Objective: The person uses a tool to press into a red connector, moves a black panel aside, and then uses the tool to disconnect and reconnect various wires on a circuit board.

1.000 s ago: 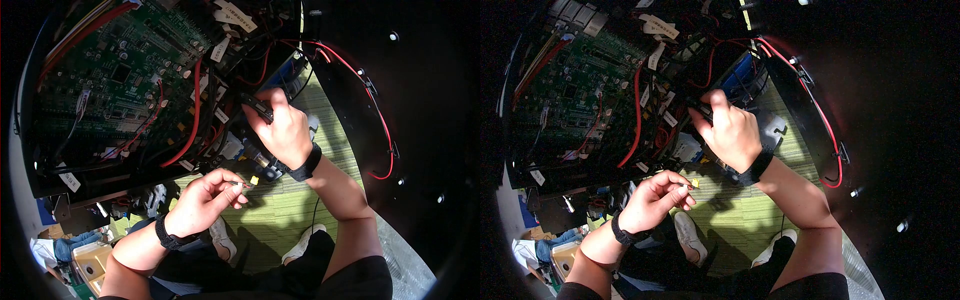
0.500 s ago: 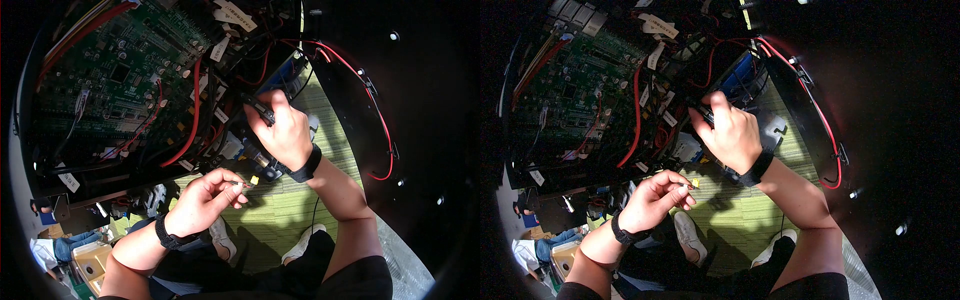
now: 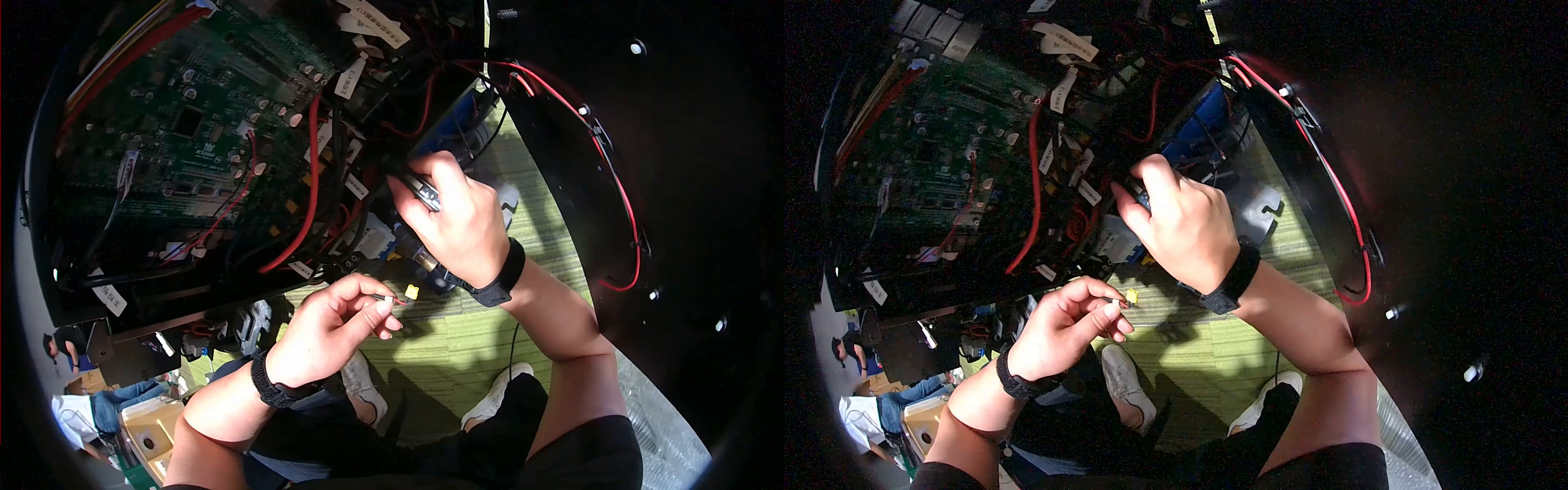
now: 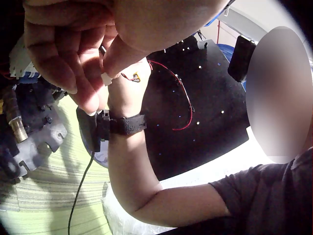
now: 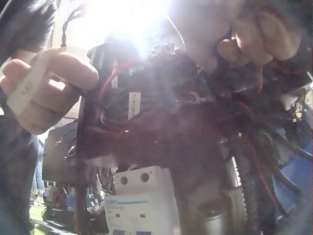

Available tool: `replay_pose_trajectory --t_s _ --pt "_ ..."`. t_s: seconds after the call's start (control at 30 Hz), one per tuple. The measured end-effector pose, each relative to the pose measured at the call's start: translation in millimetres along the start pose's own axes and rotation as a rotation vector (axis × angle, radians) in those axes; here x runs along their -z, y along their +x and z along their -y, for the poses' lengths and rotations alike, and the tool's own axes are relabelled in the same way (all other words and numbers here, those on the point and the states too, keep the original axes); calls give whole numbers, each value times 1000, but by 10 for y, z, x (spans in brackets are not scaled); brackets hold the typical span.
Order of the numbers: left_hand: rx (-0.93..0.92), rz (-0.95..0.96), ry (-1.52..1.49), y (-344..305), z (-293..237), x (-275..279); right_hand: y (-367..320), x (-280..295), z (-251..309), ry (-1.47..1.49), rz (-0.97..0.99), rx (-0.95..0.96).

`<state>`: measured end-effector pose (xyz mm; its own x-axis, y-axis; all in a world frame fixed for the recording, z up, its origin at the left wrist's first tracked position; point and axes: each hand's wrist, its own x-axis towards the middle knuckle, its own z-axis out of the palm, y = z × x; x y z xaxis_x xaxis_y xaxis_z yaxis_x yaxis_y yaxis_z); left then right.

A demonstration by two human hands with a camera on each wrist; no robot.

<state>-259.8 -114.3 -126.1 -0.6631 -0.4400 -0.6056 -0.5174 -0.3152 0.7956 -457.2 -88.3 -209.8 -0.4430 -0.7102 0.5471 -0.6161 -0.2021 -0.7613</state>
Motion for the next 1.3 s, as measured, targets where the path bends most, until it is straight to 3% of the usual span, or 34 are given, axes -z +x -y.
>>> replay_pose_trajectory --t_s 0.5,0.8,0.97,1.3 --pt "9 -40 8 -8 11 -16 -12 29 6 2 58 -68" --pt "11 -29 10 -7 22 0 6 -9 -16 12 17 -4" --pt "24 -31 10 -11 9 -5 3 24 30 2 65 -84" --pt "24 -18 -12 -15 -11 -1 6 -25 -4 30 9 0"
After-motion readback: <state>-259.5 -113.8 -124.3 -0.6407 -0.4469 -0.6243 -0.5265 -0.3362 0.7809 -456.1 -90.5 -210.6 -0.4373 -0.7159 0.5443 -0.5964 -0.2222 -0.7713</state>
